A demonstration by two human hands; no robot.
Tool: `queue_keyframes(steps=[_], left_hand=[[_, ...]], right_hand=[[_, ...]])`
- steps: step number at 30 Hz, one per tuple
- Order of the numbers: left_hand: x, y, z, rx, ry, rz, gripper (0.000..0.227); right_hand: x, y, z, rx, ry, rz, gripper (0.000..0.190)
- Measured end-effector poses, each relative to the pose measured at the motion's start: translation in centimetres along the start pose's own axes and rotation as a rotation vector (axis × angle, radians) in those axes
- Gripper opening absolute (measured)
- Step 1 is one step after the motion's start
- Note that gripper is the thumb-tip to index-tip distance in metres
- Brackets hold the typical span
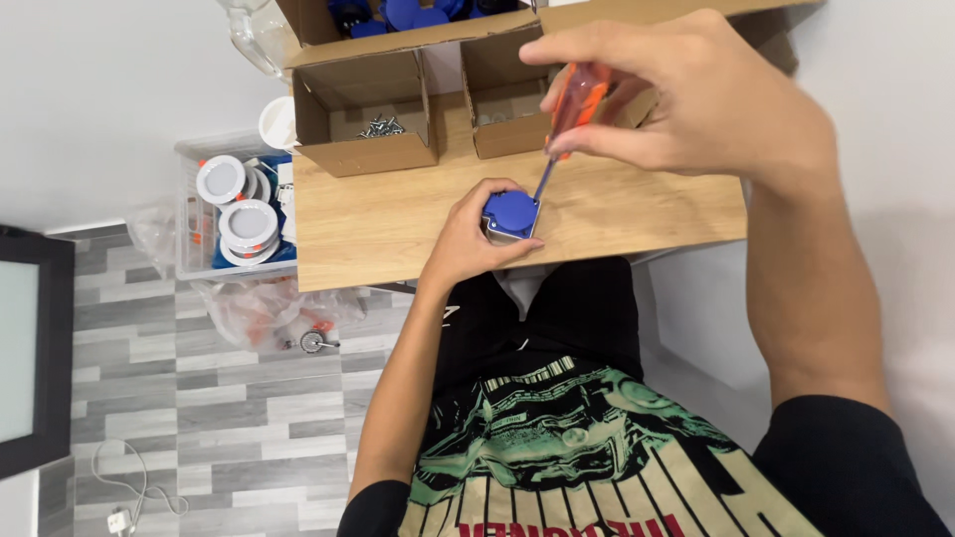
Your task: The person uses a screwdriver to tighten screws on a blue plastic electrical box. They then insert a white plastic component into the box and continue to secure it with the screwdriver. The person also briefly handles a clear plastic container and a black plastic piece during the process.
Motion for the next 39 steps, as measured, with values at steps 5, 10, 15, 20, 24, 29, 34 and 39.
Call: queue_keyframes(steps=[5,10,15,20,24,29,34,39], left_hand=[[0.0,0.3,0.5,-0.018,0.018,0.006,0.067],[0.4,0.2,0.8,-0.028,-0.029,0.011,0.067],[0.3,0.5,0.8,-0.046,0.012,-0.001,0.067],[0.3,0.5,0.3,-0.043,0.012,-0.018,0.066],[0.1,0.7,-0.2,-0.035,0.047,-0.036,0.067],[0.0,0.9,-0.3,-0.036,0.053,-0.055,0.067],[0.2,1.0,-1.1,-0.015,0.058,-0.041,0.066],[-0.1,1.2,-0.7,-0.002,0.042,-0.067,0.064]], right_hand=[[1.0,-0.3,1.8,-0.126,-0.237,0.187,0.055],[3.1,-0.8,3.6,-0.166,-0.405,0.359,0.059],[3.5,-0.4,3.5,-0.208,-0.447,0.412,0.059],[0.2,1.1,2.3,-0.085,0.041,-0.053,0.047],[-0.4,0.8,2.8,-0.135,0.088,-0.200,0.060],[0.2,1.0,2.8,-0.112,-0.069,-0.019,0.034],[2.2,1.5,4.0,0.105,-0.252,-0.072,0.027],[3.0,1.2,3.7,-0.221,-0.391,0.149,0.060]])
Point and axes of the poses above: each hand's wrist, its own y-axis towards the middle knuckle, its own x-axis out of the palm, z = x × y, the point moved 5 cm from there along y, towards the middle knuckle, and after that the axes turned 3 degrees about -x, right-handed, at the moved point
